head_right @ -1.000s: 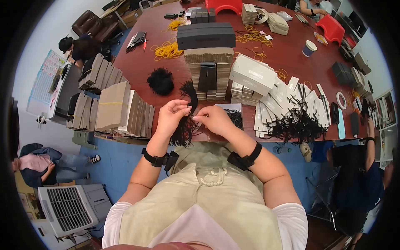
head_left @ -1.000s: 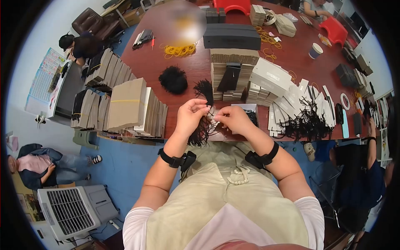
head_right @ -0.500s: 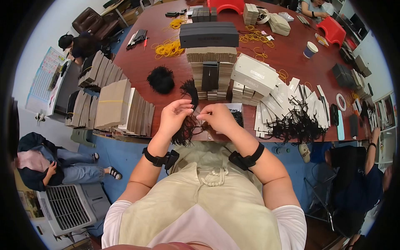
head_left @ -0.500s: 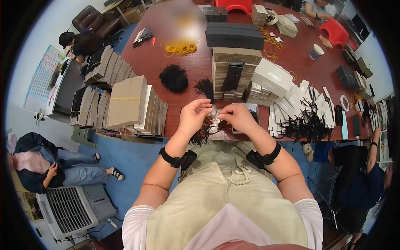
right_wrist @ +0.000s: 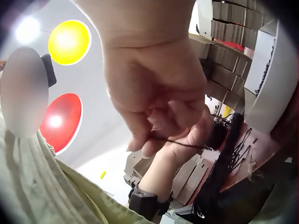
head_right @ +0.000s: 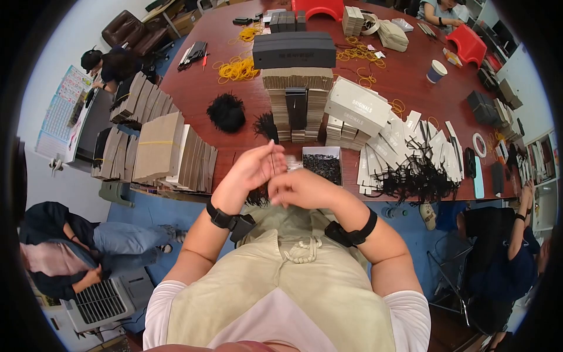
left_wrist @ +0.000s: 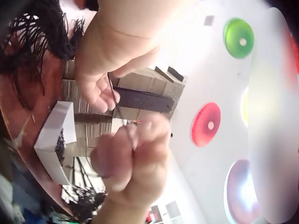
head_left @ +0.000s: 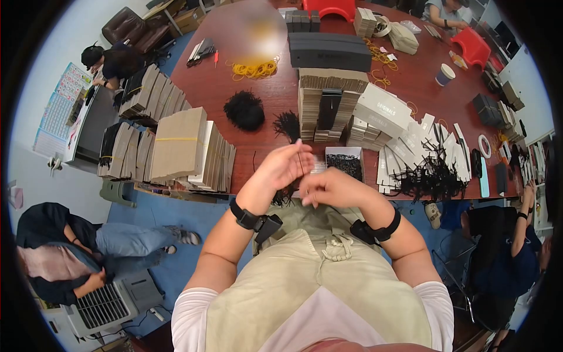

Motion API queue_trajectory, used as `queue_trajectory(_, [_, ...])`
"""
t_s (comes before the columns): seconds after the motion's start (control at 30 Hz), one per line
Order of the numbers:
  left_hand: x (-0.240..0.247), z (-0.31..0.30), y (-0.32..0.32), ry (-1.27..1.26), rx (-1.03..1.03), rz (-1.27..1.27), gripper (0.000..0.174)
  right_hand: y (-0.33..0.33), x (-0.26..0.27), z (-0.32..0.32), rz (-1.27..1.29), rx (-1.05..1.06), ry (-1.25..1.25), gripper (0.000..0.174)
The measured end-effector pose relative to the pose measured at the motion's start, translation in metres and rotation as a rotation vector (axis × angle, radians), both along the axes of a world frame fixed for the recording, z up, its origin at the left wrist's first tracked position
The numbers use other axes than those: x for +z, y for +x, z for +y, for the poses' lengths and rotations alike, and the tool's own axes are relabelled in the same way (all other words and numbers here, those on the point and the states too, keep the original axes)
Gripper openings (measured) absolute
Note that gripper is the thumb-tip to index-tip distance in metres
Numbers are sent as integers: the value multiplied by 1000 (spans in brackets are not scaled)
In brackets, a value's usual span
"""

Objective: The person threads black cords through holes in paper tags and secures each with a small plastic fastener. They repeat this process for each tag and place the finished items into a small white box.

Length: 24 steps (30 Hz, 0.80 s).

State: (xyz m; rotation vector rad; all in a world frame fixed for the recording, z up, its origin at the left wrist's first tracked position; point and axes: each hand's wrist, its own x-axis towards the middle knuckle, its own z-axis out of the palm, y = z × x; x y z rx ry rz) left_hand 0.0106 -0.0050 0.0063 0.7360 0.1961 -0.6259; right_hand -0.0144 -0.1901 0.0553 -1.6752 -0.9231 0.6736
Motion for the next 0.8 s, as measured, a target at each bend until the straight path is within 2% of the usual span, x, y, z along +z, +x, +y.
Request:
queue_trajectory(0.07, [-3,12,15,-247,61,170,25,1,-8,-12,42,219,-29,15])
queue_trajectory(0.1, [-1,19,18,-263,39,133,25,2,-4,-18,112,291,-66,20])
queue_trajectory(0.2, [-1,27,19,-189,58,100,23,-3,2,-35,447,317,256,22])
queue_trajectory(0.23, [-6,32,19,-185,41,79,23,-4,11,-41,529,281,278,23])
queue_trajectory(0.27, [-9,34,19,-180,24,58,23,-1,8,-44,488,195,318,23])
queue_trajectory(0.33, [7,22,8,64,61,-72,23,7,3,-47,400,24,394,23])
queue_trajectory(0.37, [16,15,2,155,64,-161,23,6,2,-43,337,-200,375,19])
queue_trajectory(0.47, [18,9,-10,361,31,-409,27,14,-3,-33,371,-636,283,13])
queue_trajectory(0.5, [22,4,-14,474,36,-497,28,14,2,-28,382,-687,282,12])
queue_trajectory(0.57, [26,-5,-21,690,88,-647,35,16,2,-26,411,-535,176,14])
queue_trajectory(0.6, [30,-10,-25,600,53,-616,35,16,1,-25,427,-459,124,16])
queue_trajectory(0.73, [27,-14,-28,275,-62,-473,36,18,-3,-9,653,-413,85,23])
queue_trajectory(0.8, [23,-14,-27,137,-61,-368,35,18,-1,-10,607,-392,32,22])
